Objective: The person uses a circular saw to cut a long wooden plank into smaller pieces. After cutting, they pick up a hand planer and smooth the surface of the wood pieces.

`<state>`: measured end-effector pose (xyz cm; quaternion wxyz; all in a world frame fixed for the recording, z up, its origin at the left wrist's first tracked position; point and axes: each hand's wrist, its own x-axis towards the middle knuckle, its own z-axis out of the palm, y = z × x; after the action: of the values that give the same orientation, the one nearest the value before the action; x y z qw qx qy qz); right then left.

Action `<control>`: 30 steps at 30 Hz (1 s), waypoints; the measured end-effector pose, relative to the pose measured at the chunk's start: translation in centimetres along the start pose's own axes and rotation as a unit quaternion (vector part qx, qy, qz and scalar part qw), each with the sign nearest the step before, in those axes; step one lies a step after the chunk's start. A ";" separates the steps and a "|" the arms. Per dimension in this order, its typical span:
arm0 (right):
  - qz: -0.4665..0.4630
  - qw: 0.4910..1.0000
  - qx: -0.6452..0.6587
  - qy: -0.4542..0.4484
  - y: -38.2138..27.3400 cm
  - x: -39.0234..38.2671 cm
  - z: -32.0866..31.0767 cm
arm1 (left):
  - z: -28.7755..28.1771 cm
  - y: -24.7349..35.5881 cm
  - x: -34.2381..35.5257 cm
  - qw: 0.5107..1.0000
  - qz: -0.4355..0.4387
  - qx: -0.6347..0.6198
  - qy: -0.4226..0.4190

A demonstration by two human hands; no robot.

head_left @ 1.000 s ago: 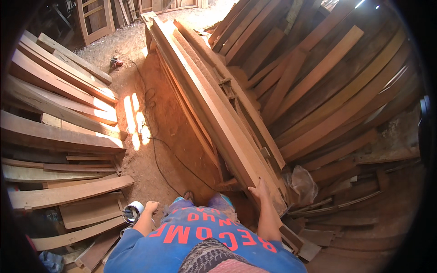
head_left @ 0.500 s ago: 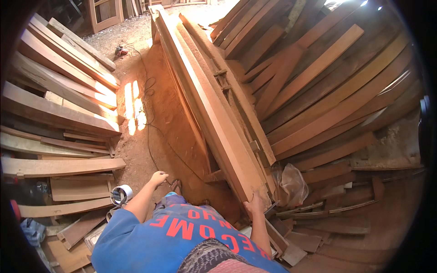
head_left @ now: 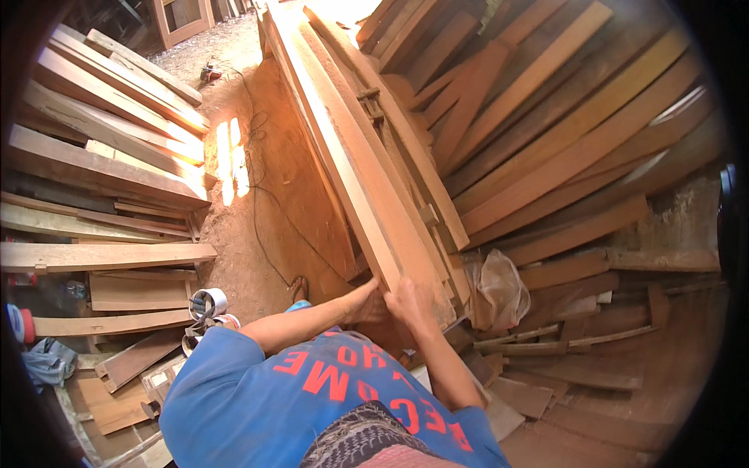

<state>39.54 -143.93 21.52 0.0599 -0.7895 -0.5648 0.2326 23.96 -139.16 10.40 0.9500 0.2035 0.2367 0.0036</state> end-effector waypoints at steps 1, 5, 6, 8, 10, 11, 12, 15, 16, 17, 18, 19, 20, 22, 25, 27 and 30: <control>-0.027 1.000 -0.007 0.002 -1.1 -0.2 -1.2 | 0.3 -0.2 0.1 0.998 0.039 -0.020 0.050; -0.074 0.995 0.066 -0.004 -2.5 -1.8 -7.7 | 3.2 0.6 -2.1 0.989 0.096 -0.014 0.113; -0.082 0.974 0.205 -0.046 -0.8 -1.8 -9.5 | 5.9 1.9 -3.0 0.988 0.115 -0.005 0.104; -0.108 0.890 0.434 -0.094 2.0 -2.9 -13.1 | 8.7 3.4 -4.8 0.983 0.161 0.023 0.085; -0.156 0.816 0.549 -0.088 3.8 -5.6 -16.6 | 10.8 4.8 -6.1 0.973 0.213 0.068 0.052; -0.190 0.791 0.575 -0.082 5.0 -6.7 -17.4 | 12.8 5.9 -7.4 0.968 0.235 0.076 0.051; -0.226 0.763 0.600 -0.076 5.4 -7.8 -17.9 | 13.9 6.8 -8.6 0.962 0.253 0.084 0.051; -0.371 0.695 0.615 -0.040 5.0 -12.0 -19.4 | 16.3 8.9 -10.8 0.952 0.295 0.076 0.034; -0.415 0.729 0.545 0.009 4.2 -13.2 -20.2 | 17.5 9.4 -11.6 0.948 0.307 0.068 0.040; -0.452 0.755 0.472 0.057 2.9 -14.2 -20.7 | 19.0 9.8 -12.5 0.945 0.319 0.057 0.048; -0.464 0.771 0.420 0.116 1.4 -14.8 -20.4 | 19.8 10.1 -13.1 0.941 0.330 0.047 0.056; -0.466 0.786 0.364 0.181 0.1 -15.7 -20.4 | 19.7 10.3 -13.2 0.939 0.338 0.044 0.053; -0.447 0.790 0.336 0.251 -1.9 -15.9 -19.5 | 19.9 10.5 -13.5 0.929 0.360 0.057 0.068; -0.423 0.783 0.287 0.355 -4.0 -16.4 -18.3 | 22.1 10.9 -14.1 0.919 0.380 0.071 0.072; -0.451 0.736 0.231 0.450 -5.4 -15.1 -18.3 | 22.8 11.3 -14.2 0.905 0.424 0.012 -0.026; -0.490 0.713 0.218 0.452 -6.6 -14.7 -19.1 | 20.6 12.0 -14.4 0.884 0.466 0.028 0.034; -0.518 0.691 0.195 0.466 -7.9 -14.7 -20.6 | 20.3 12.2 -15.4 0.862 0.505 0.015 0.047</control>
<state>37.90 -151.17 46.98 0.5786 -0.3498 -0.7255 -0.1284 20.53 -137.39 38.37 0.8029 0.3088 0.1459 0.4886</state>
